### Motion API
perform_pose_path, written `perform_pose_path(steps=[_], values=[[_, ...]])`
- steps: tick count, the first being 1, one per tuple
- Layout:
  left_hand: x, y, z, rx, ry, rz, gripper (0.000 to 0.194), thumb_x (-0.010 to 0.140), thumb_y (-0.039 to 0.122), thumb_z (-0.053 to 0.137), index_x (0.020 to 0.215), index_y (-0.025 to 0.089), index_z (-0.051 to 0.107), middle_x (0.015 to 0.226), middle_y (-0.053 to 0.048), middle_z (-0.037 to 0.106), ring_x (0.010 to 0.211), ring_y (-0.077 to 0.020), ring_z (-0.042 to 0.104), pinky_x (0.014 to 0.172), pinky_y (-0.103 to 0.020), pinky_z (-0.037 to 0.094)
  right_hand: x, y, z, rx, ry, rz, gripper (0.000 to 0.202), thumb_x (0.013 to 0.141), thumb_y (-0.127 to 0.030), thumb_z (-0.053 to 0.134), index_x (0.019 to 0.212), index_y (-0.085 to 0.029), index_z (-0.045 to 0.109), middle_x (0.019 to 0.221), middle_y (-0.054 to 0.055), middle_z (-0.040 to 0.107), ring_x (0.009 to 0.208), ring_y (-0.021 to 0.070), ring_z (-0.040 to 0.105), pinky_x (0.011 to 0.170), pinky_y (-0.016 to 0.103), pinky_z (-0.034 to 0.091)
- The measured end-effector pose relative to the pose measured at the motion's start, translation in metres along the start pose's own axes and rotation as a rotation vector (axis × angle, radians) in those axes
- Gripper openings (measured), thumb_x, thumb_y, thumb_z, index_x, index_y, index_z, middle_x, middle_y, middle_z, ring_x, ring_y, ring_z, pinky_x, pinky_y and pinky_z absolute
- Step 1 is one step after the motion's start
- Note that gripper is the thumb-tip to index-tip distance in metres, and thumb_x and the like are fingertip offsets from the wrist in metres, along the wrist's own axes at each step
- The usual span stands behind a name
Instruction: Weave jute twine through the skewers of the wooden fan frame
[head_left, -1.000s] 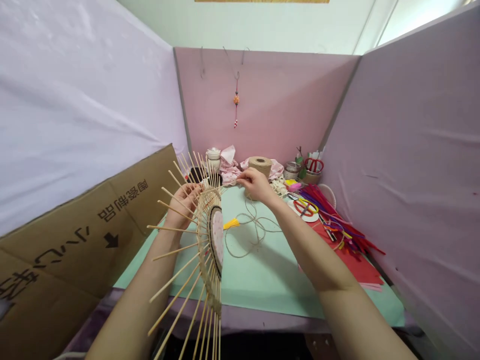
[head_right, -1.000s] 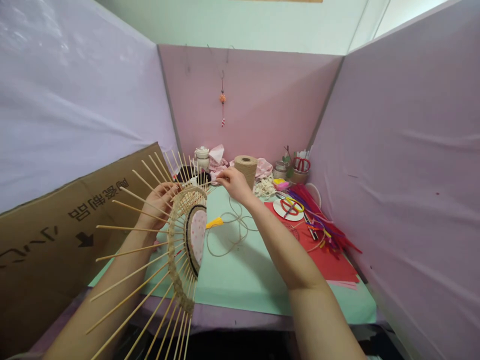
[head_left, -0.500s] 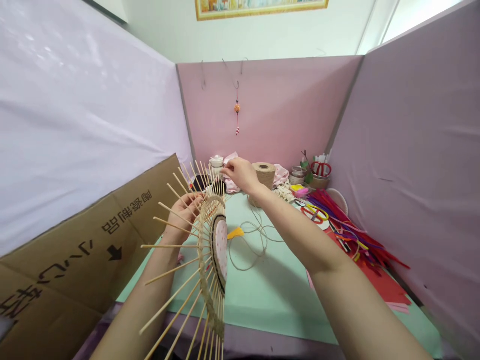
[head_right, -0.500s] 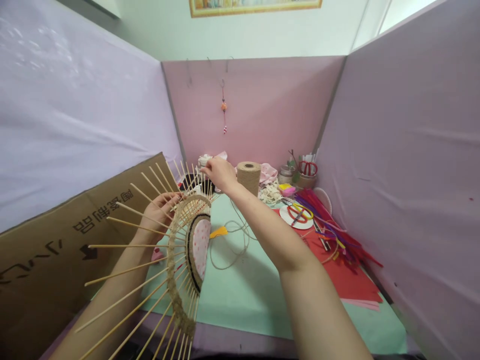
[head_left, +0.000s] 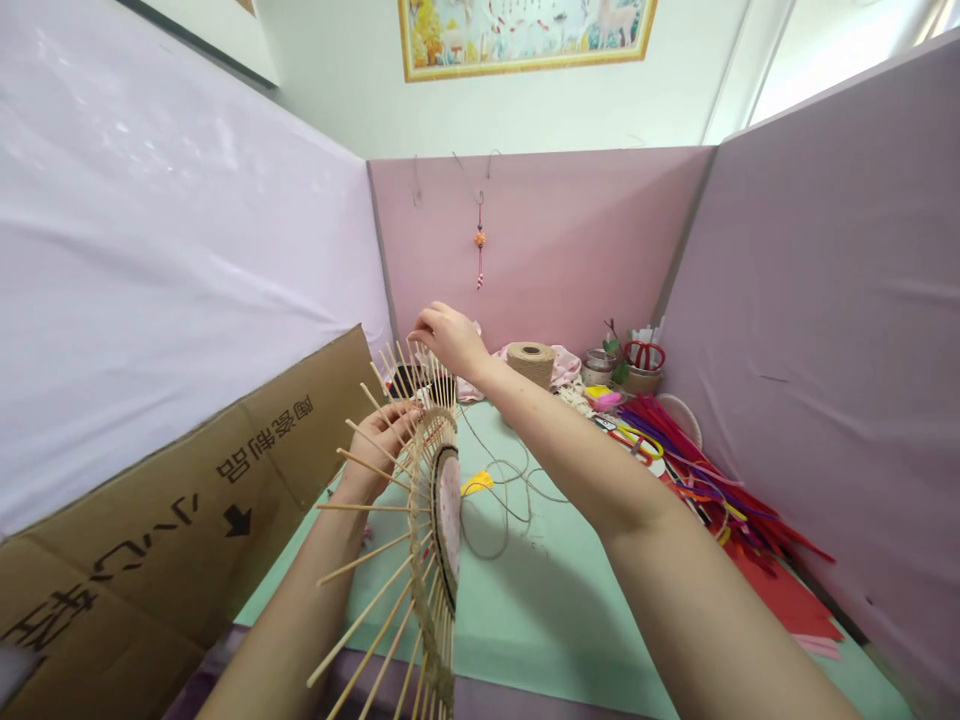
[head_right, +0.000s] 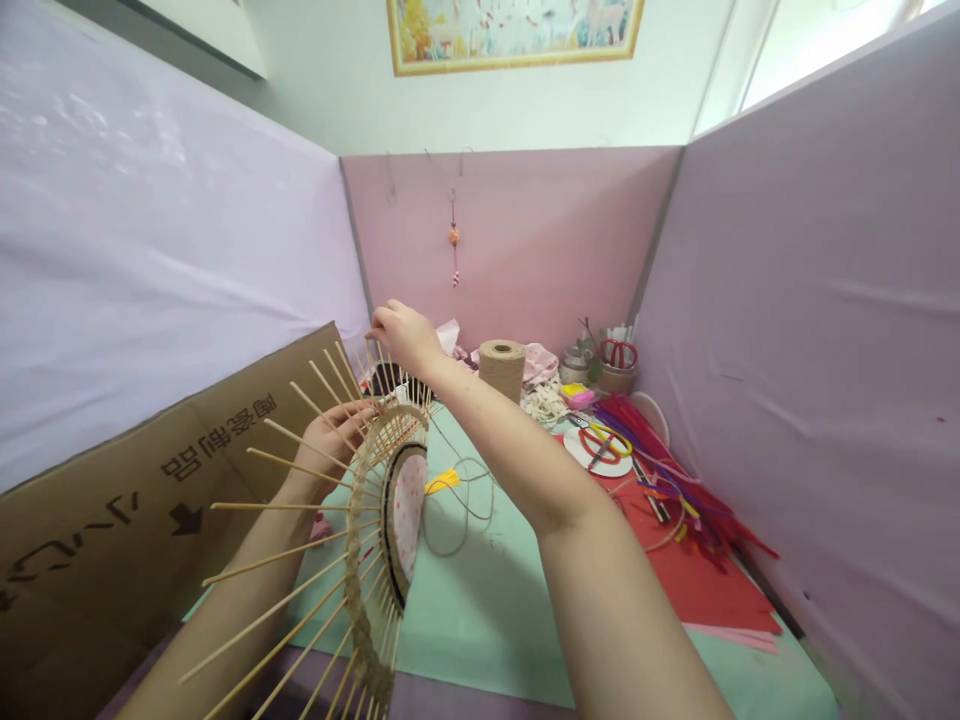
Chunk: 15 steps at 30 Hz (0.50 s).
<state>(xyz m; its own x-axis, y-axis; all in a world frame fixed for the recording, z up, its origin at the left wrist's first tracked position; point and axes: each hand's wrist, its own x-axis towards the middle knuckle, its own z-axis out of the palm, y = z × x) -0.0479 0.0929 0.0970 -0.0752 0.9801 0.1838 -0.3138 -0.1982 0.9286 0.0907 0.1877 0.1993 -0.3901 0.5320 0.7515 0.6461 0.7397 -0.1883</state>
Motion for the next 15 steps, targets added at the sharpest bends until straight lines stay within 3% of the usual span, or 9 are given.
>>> perform_pose_path(steps=[5,10,15], values=[[-0.001,0.001,0.003,0.004,0.017,-0.001,0.038,0.055,0.036,0.085,0.080,0.013,0.069,0.068,-0.002,0.069,0.056,-0.0109,0.059,0.055,-0.023,0.045,0.010,-0.002,0.004,0.003,-0.031,-0.042,0.015,0.091,-0.023,0.054,0.086,-0.016,0.066,0.092,0.005,0.061,0.083,0.0155,0.055,0.077,0.026,0.037],[-0.002,0.001,0.006,0.005,0.019,-0.005,0.040,0.054,0.036,0.086,0.081,0.013,0.069,0.069,-0.003,0.070,0.056,-0.0117,0.060,0.057,-0.025,0.046,0.017,0.006,0.010,0.015,-0.088,0.021,0.013,0.088,-0.020,0.058,0.082,-0.015,0.068,0.087,0.006,0.064,0.083,0.0166,0.056,0.078,0.027,0.038],[0.000,-0.001,0.004,0.002,0.015,0.009,0.038,0.054,0.037,0.085,0.079,0.013,0.069,0.071,-0.003,0.070,0.059,-0.0127,0.062,0.062,-0.027,0.048,-0.005,0.022,0.004,0.041,-0.048,0.149,0.013,0.084,-0.020,0.061,0.075,-0.015,0.069,0.081,0.006,0.068,0.080,0.0166,0.056,0.076,0.027,0.038]])
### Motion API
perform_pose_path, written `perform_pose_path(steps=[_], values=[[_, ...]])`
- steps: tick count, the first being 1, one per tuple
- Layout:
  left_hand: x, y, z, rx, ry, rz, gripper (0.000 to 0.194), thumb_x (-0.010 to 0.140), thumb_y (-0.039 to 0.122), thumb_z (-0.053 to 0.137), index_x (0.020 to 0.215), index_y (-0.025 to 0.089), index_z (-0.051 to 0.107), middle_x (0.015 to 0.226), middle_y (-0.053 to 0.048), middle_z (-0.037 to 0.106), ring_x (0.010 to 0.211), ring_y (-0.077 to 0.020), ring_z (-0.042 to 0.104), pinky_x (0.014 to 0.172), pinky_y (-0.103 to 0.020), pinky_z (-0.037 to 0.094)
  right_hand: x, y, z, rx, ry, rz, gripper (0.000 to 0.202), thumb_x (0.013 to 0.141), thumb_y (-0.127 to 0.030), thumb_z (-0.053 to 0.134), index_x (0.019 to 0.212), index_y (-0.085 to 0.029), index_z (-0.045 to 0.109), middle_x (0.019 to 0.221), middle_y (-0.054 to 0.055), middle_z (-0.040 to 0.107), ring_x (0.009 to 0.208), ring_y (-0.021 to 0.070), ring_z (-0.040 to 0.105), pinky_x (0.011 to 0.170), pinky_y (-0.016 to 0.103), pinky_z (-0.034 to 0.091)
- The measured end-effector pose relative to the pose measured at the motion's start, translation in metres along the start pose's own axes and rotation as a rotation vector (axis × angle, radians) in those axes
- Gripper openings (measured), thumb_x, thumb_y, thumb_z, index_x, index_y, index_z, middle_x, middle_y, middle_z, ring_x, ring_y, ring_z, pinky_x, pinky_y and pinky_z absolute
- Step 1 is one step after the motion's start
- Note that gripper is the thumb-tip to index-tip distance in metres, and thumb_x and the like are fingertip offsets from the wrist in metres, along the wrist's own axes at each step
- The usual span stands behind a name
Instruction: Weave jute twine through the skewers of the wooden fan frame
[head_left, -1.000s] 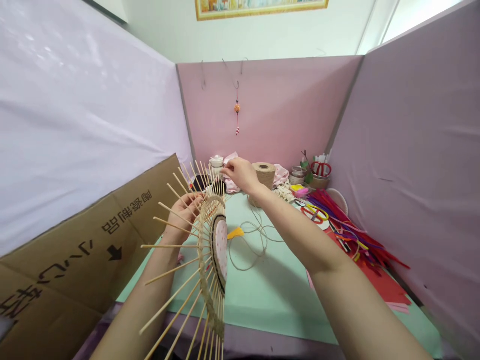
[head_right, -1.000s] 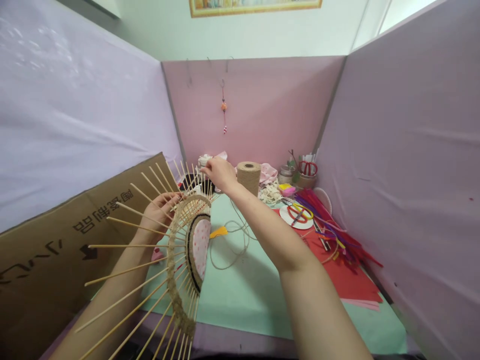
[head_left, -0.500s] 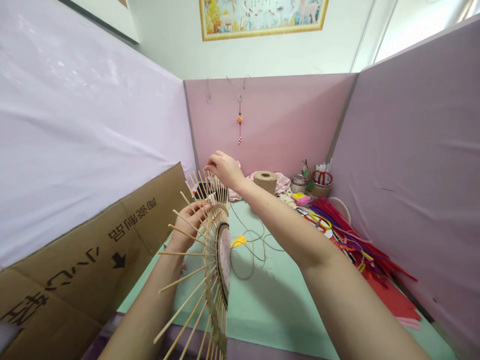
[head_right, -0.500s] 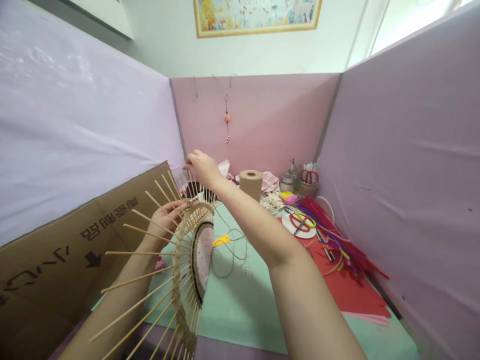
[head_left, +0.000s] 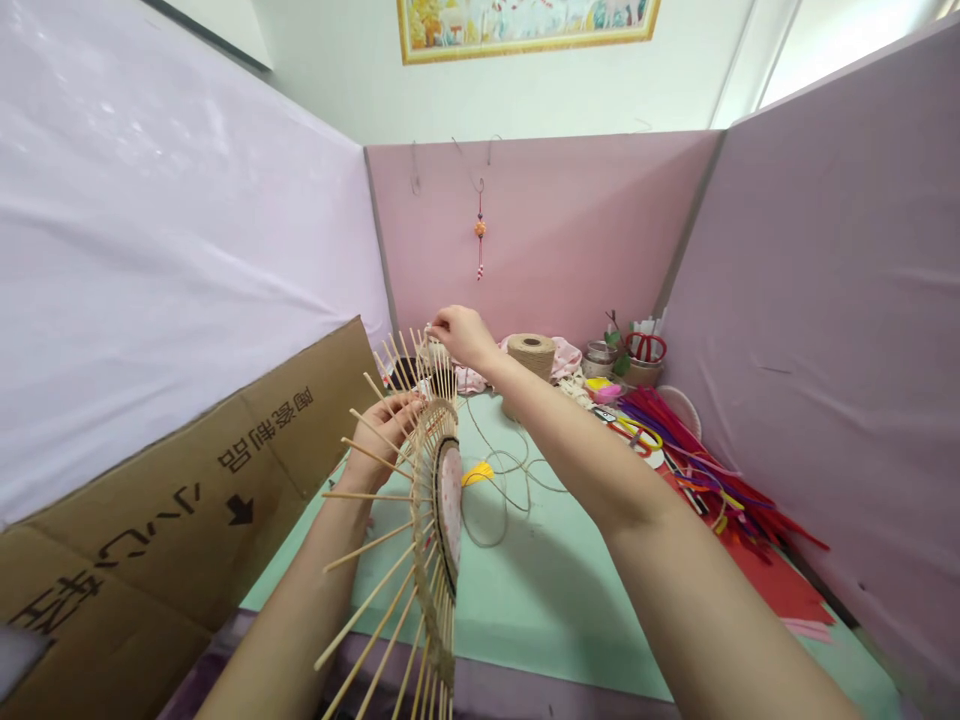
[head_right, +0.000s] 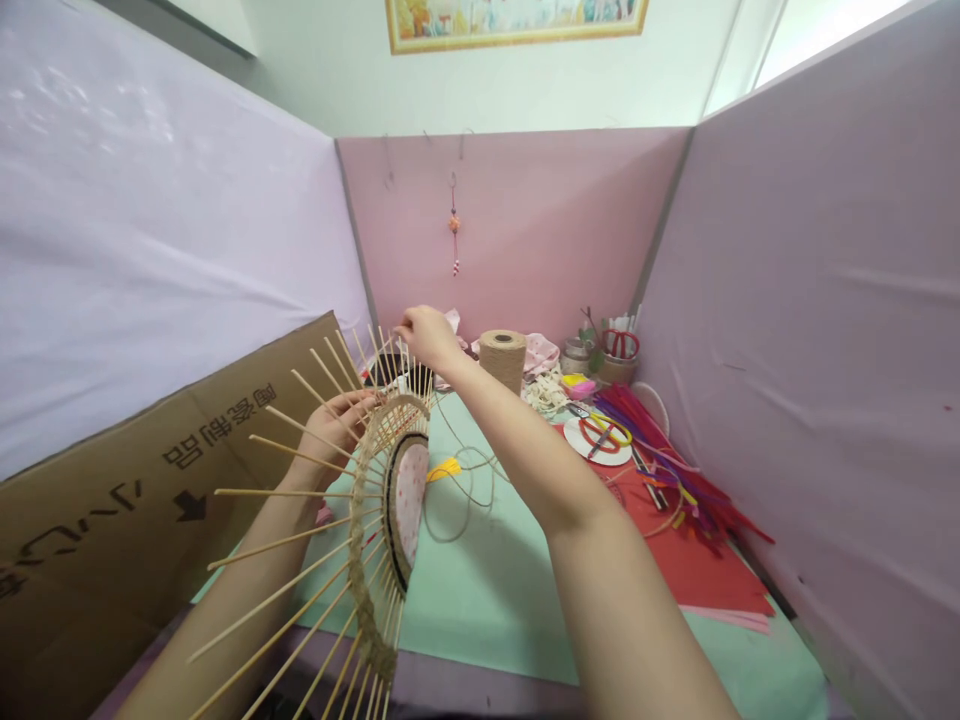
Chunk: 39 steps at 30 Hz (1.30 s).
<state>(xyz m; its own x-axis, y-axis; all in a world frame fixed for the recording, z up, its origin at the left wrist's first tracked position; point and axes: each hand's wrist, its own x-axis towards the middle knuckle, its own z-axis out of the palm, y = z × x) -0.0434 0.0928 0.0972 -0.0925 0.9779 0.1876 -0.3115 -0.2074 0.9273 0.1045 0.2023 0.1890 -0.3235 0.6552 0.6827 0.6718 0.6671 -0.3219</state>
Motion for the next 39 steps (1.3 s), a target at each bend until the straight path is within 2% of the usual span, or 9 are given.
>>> perform_pose_path(steps=[3,6,10,13,17,26,29,33,39], values=[[0.002,-0.003,-0.003,-0.007,-0.017,0.012,0.036,0.056,0.036,0.084,0.081,0.014,0.069,0.072,-0.002,0.070,0.060,-0.0122,0.062,0.061,-0.026,0.048,-0.035,0.017,-0.005,0.031,0.029,0.102,0.014,0.084,-0.020,0.059,0.074,-0.015,0.068,0.080,0.007,0.067,0.076,0.0164,0.055,0.073,0.027,0.038],[0.003,-0.006,-0.004,-0.042,-0.030,0.010,0.036,0.057,0.034,0.084,0.083,0.015,0.069,0.072,-0.002,0.069,0.060,-0.0118,0.061,0.060,-0.025,0.048,-0.079,0.034,0.000,0.105,-0.071,0.274,0.015,0.083,-0.020,0.057,0.074,-0.015,0.067,0.076,0.005,0.066,0.071,0.0148,0.054,0.069,0.026,0.036],[0.004,-0.008,-0.001,-0.077,-0.039,0.004,0.034,0.060,0.033,0.081,0.087,0.014,0.071,0.078,-0.004,0.070,0.066,-0.0132,0.063,0.064,-0.026,0.050,-0.127,0.042,0.027,0.171,-0.243,0.377,0.016,0.078,-0.021,0.061,0.065,-0.014,0.066,0.061,0.000,0.058,0.059,0.0118,0.048,0.059,0.024,0.032],[0.005,-0.008,0.002,-0.090,-0.058,-0.002,0.030,0.066,0.034,0.076,0.089,0.015,0.071,0.084,-0.005,0.071,0.070,-0.0137,0.064,0.067,-0.026,0.050,-0.143,0.039,0.050,0.248,-0.346,0.394,0.020,0.078,-0.023,0.061,0.060,-0.015,0.064,0.052,-0.004,0.051,0.052,0.0095,0.042,0.054,0.022,0.031],[0.005,-0.006,0.003,-0.097,-0.065,-0.009,0.027,0.068,0.037,0.073,0.086,0.016,0.071,0.087,-0.005,0.071,0.076,-0.0146,0.064,0.073,-0.028,0.050,-0.144,0.035,0.064,0.304,-0.357,0.409,0.022,0.079,-0.022,0.057,0.059,-0.015,0.061,0.052,-0.004,0.050,0.053,0.0088,0.042,0.055,0.021,0.030],[0.004,-0.015,0.003,-0.100,-0.078,0.012,0.028,0.065,0.035,0.079,0.083,0.016,0.069,0.092,-0.006,0.073,0.079,-0.0162,0.066,0.075,-0.029,0.051,-0.146,0.044,0.066,0.364,-0.320,0.448,0.018,0.080,-0.018,0.054,0.064,-0.015,0.062,0.062,0.001,0.064,0.061,0.0126,0.055,0.062,0.022,0.040],[0.006,-0.020,0.002,-0.076,-0.114,0.022,0.033,0.067,0.038,0.077,0.091,0.016,0.070,0.092,-0.007,0.073,0.078,-0.0155,0.066,0.074,-0.028,0.051,-0.143,0.046,0.063,0.371,-0.254,0.447,0.014,0.079,-0.012,0.052,0.075,-0.014,0.065,0.079,0.005,0.069,0.075,0.0158,0.060,0.073,0.026,0.044],[0.006,-0.021,0.003,-0.069,-0.112,0.027,0.035,0.067,0.039,0.078,0.092,0.016,0.071,0.090,-0.006,0.073,0.075,-0.0144,0.066,0.072,-0.026,0.050,-0.134,0.036,0.054,0.397,-0.100,0.420,0.029,0.082,-0.009,0.043,0.104,-0.014,0.061,0.110,0.009,0.065,0.100,0.0161,0.059,0.089,0.029,0.042],[0.005,-0.018,0.005,-0.088,-0.098,0.020,0.033,0.065,0.037,0.079,0.090,0.015,0.072,0.088,-0.005,0.073,0.072,-0.0139,0.065,0.069,-0.026,0.050,-0.124,0.017,0.052,0.576,-0.115,0.277,0.014,0.081,-0.030,0.058,0.084,-0.016,0.062,0.081,0.001,0.065,0.075,0.0135,0.059,0.072,0.025,0.045]])
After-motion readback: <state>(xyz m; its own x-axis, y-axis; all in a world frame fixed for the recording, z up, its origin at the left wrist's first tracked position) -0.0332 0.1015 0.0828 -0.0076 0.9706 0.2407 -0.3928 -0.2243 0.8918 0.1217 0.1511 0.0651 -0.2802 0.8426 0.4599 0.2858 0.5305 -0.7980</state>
